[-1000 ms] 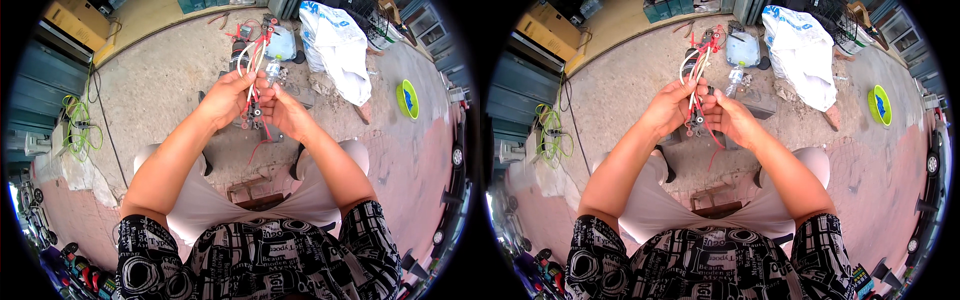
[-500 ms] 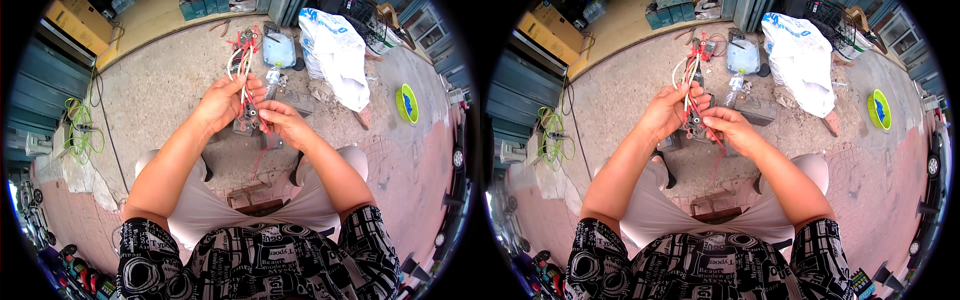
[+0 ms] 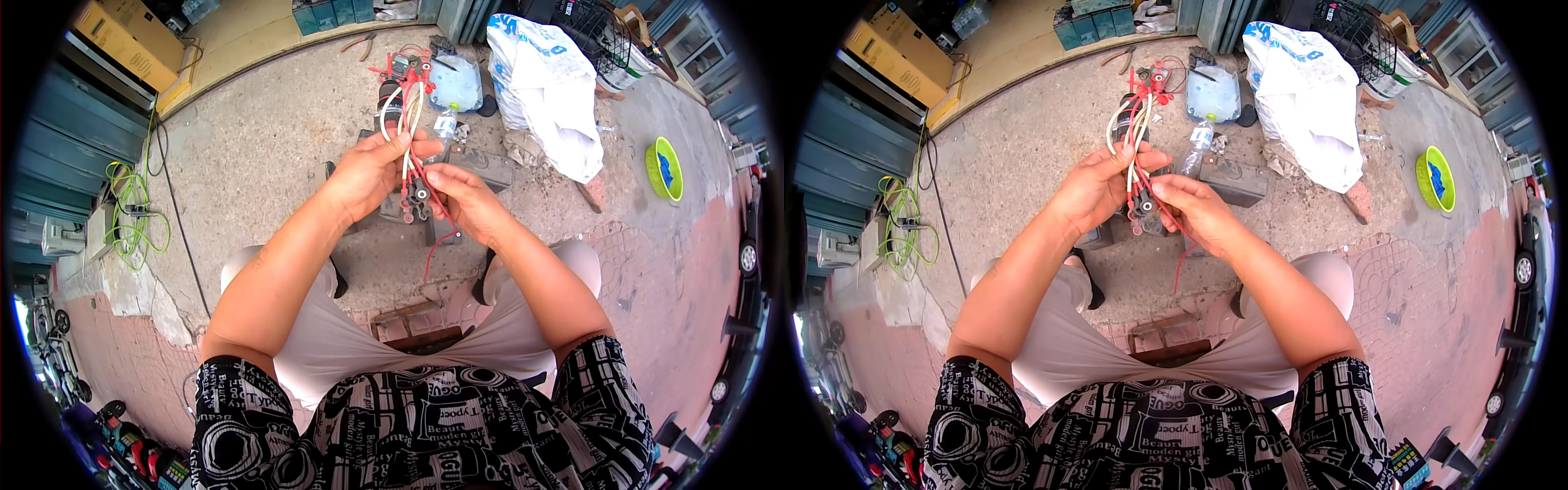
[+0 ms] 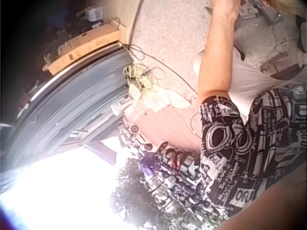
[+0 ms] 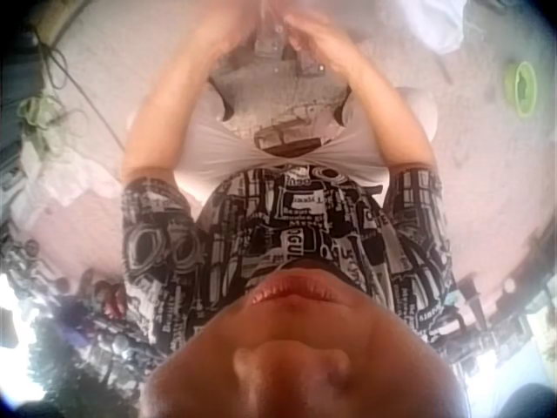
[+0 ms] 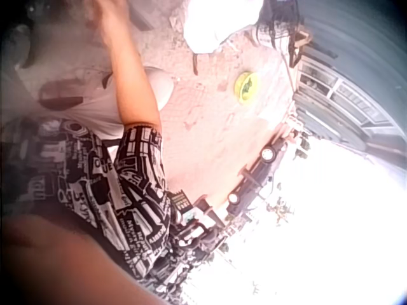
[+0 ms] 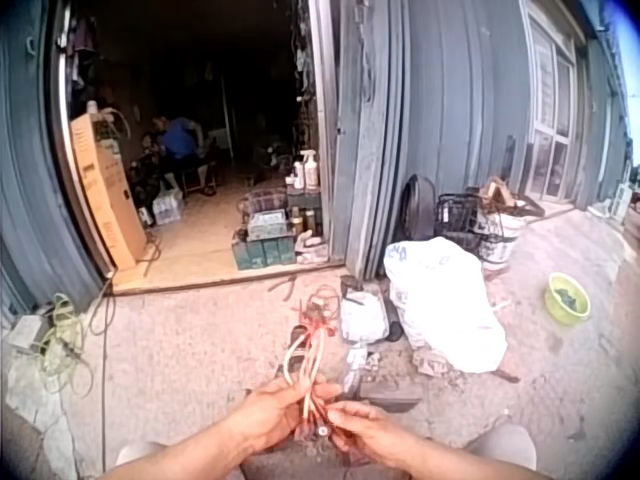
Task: The person untangles and sorts a bundle of electrical wires with terminal connectors by hand, then stands up and walks into the workshop.
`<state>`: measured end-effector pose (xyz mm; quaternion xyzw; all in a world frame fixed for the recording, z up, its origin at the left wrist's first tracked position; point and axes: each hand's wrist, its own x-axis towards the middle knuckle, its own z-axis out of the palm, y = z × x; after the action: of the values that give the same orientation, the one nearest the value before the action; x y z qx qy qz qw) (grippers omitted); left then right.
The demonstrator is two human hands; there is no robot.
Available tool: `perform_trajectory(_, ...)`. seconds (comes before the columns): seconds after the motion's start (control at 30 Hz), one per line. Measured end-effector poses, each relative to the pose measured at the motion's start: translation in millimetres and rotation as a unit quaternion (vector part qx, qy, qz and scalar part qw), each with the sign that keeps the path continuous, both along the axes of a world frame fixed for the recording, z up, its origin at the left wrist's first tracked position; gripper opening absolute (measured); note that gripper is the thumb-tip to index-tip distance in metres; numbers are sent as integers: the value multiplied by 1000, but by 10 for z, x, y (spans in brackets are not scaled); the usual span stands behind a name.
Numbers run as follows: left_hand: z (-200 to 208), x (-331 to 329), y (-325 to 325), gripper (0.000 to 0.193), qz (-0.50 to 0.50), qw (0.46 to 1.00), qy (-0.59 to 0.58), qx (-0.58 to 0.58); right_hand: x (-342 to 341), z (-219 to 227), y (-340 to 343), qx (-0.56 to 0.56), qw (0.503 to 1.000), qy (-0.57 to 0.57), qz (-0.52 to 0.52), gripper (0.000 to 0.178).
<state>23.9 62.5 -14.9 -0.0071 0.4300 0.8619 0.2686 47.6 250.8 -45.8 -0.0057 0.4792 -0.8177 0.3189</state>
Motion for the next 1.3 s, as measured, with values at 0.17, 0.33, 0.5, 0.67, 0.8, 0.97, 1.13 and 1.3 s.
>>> perform_trajectory(0.17, -30, 28, 6, 30, -9, 1000, -2, -9, 28, 20, -9, -7, 1000, -21, 1, 22)
perform_trajectory(0.33, -29, 17, 23, 29, -30, 1000, 3, -1, 24, 35, 9, -14, 999, -38, 28, 23)
perform_trajectory(0.5, 3, -32, 17, 29, -39, 999, -1, 11, -41, -1, -6, -30, 998, -36, 39, 26)
perform_trajectory(0.67, 75, 27, -48, 29, -39, 999, 25, 14, -47, 43, -57, -46, 997, -16, 67, 31)
perform_trajectory(0.8, -63, 41, 53, 30, -55, 997, 26, 44, 17, -96, 50, -55, 996, -39, 49, 36)
perform_trajectory(0.97, -32, 102, 0, 29, -46, 997, 1, 55, 57, 18, -17, -55, 996, -65, 40, 26)
perform_trajectory(1.13, 22, 106, -9, 29, -56, 998, 25, 34, 29, 23, 7, -26, 997, -47, 48, 21)
perform_trajectory(1.3, 38, 104, -15, 28, -67, 997, 30, 23, 5, -24, 32, 6, 998, -35, 45, 21)
